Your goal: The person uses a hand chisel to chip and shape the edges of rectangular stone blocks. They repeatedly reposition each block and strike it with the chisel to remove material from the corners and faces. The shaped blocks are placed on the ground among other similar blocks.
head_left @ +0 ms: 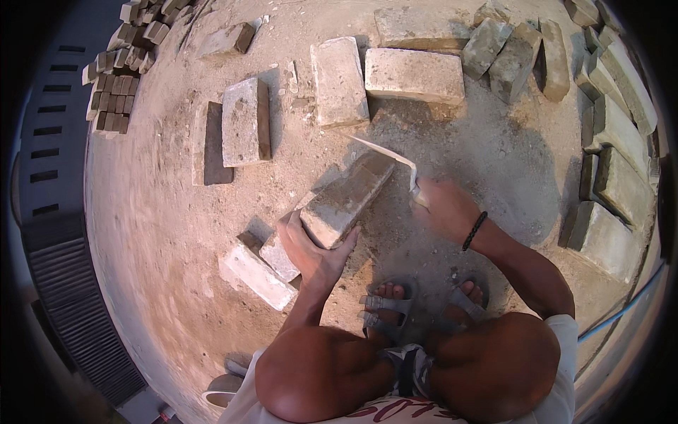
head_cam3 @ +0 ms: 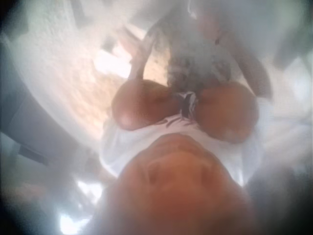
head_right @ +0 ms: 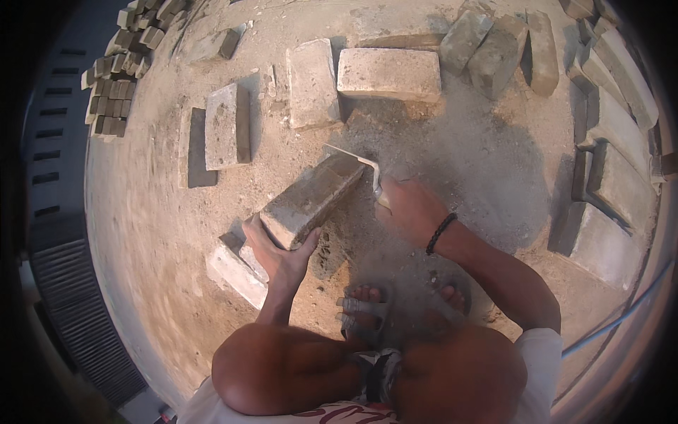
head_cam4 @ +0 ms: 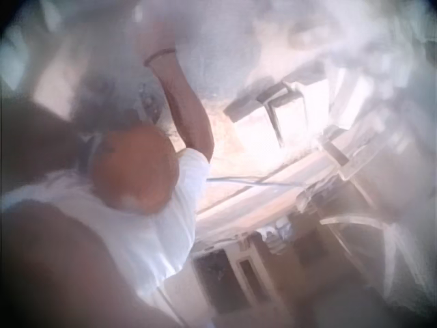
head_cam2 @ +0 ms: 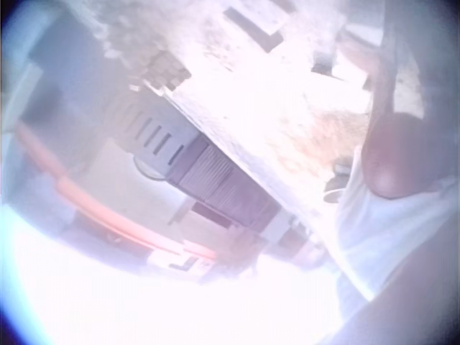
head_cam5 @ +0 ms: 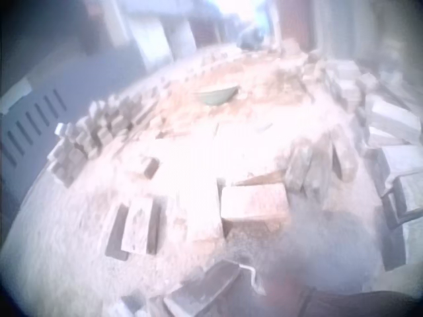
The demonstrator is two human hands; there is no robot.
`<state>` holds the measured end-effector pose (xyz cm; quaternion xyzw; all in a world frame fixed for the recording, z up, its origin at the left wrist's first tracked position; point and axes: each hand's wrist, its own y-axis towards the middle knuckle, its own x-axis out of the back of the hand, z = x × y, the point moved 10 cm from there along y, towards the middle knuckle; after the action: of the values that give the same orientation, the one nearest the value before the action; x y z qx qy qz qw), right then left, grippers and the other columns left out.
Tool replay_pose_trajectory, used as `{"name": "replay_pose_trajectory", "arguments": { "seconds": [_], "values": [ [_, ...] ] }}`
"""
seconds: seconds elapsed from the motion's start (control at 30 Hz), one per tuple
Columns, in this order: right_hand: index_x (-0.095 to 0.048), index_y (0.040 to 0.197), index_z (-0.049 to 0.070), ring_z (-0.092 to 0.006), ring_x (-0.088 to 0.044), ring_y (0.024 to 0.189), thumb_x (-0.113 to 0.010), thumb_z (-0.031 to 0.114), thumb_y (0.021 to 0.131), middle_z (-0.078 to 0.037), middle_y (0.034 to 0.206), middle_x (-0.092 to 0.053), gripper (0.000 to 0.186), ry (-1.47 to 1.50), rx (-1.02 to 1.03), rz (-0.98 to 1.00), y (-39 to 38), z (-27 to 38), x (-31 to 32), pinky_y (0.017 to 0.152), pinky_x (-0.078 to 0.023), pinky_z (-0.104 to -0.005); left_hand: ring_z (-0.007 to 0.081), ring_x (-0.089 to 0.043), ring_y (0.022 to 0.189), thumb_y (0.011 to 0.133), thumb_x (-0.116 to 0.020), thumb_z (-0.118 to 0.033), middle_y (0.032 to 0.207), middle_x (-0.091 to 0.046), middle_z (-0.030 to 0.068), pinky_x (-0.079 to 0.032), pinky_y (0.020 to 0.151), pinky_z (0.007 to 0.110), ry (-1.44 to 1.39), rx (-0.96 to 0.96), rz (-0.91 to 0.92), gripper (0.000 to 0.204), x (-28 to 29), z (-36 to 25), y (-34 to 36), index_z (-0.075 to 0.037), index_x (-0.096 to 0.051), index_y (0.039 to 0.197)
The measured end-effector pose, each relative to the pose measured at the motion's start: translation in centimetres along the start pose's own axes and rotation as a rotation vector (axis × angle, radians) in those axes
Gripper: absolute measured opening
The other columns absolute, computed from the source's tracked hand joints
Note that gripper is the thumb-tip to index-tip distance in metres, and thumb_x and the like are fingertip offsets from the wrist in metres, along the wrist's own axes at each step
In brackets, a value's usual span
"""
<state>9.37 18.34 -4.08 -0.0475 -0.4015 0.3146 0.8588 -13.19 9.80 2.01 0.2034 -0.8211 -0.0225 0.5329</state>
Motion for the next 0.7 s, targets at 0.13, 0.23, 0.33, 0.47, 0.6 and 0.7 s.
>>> {"name": "replay_pose_trajectory", "arguments": {
  "seconds": [0.13, 0.23, 0.33, 0.47, 0.6, 0.7],
  "values": [
    [-0.054, 0.102, -0.001, -0.0461, -0.064, 0.079, -0.063, 0.023, 0.087, -0.024, 0.082, -0.066, 0.03, 0.152, 0.174, 0.075, -5.1, 6.2, -1.1, 0.071, -0.051, -0.0539, 0.037, -0.047, 0.101, 0.054, -0.095, -0.037, 0.108, -0.044, 0.0196, -0.04, 0.087, 0.048, -0.026, -0.008, 0.052, 0.101, -1.2, -1.0, -0.8, 0.005, -0.041, 0.128],
    [-0.052, 0.1, 0.0, -0.0455, -0.064, 0.08, -0.062, 0.024, 0.087, -0.024, 0.083, -0.065, 0.029, 0.01, -0.017, 0.015, -1.5, -2.0, -1.4, 0.072, -0.05, -0.0547, 0.0369, -0.046, 0.101, 0.054, -0.095, -0.037, 0.108, -0.043, 0.0199, -0.04, 0.085, 0.048, -0.039, -0.025, 0.016, 0.1, -0.9, -1.2, -1.0, 0.005, -0.041, 0.128],
    [-0.055, 0.105, 0.0, -0.0472, -0.064, 0.082, -0.066, 0.023, 0.086, -0.026, 0.082, -0.065, 0.031, -0.073, -0.018, 0.053, -0.8, -1.1, 1.6, 0.071, -0.051, -0.0529, 0.0368, -0.046, 0.101, 0.054, -0.095, -0.035, 0.108, -0.044, 0.02, -0.04, 0.084, 0.048, -0.039, 0.01, 0.019, 0.098, -0.5, -0.8, -0.9, 0.004, -0.041, 0.127],
    [-0.055, 0.105, -0.002, -0.0475, -0.064, 0.082, -0.063, 0.022, 0.087, -0.027, 0.083, -0.065, 0.031, 0.146, 0.202, 0.092, -4.9, 7.0, 0.9, 0.072, -0.051, -0.0537, 0.0384, -0.046, 0.105, 0.059, -0.093, -0.04, 0.111, -0.044, 0.0221, -0.039, 0.088, 0.049, -0.096, 0.016, 0.069, 0.099, -1.5, -1.7, -1.1, 0.005, -0.04, 0.13],
    [-0.053, 0.102, -0.002, -0.0465, -0.065, 0.082, -0.062, 0.023, 0.086, -0.026, 0.081, -0.065, 0.031, 0.109, -0.028, -0.005, -0.4, -3.6, -0.8, 0.074, -0.051, -0.0543, 0.0414, -0.045, 0.113, 0.076, -0.078, -0.055, 0.123, -0.044, 0.0269, -0.035, 0.098, 0.049, -0.175, -0.15, 0.101, 0.101, -0.1, -2.4, -0.8, 0.009, -0.033, 0.14],
    [-0.056, 0.107, -0.003, -0.0476, -0.064, 0.081, -0.064, 0.024, 0.087, -0.027, 0.083, -0.065, 0.034, -0.007, -0.118, 0.115, -1.1, -3.2, 0.1, 0.072, -0.051, -0.0525, 0.0423, -0.044, 0.117, 0.087, -0.063, -0.061, 0.13, -0.042, 0.0294, -0.031, 0.104, 0.051, -0.302, -0.107, 0.204, 0.1, -0.5, -0.7, -1.3, 0.013, -0.026, 0.145]
  ]
}}
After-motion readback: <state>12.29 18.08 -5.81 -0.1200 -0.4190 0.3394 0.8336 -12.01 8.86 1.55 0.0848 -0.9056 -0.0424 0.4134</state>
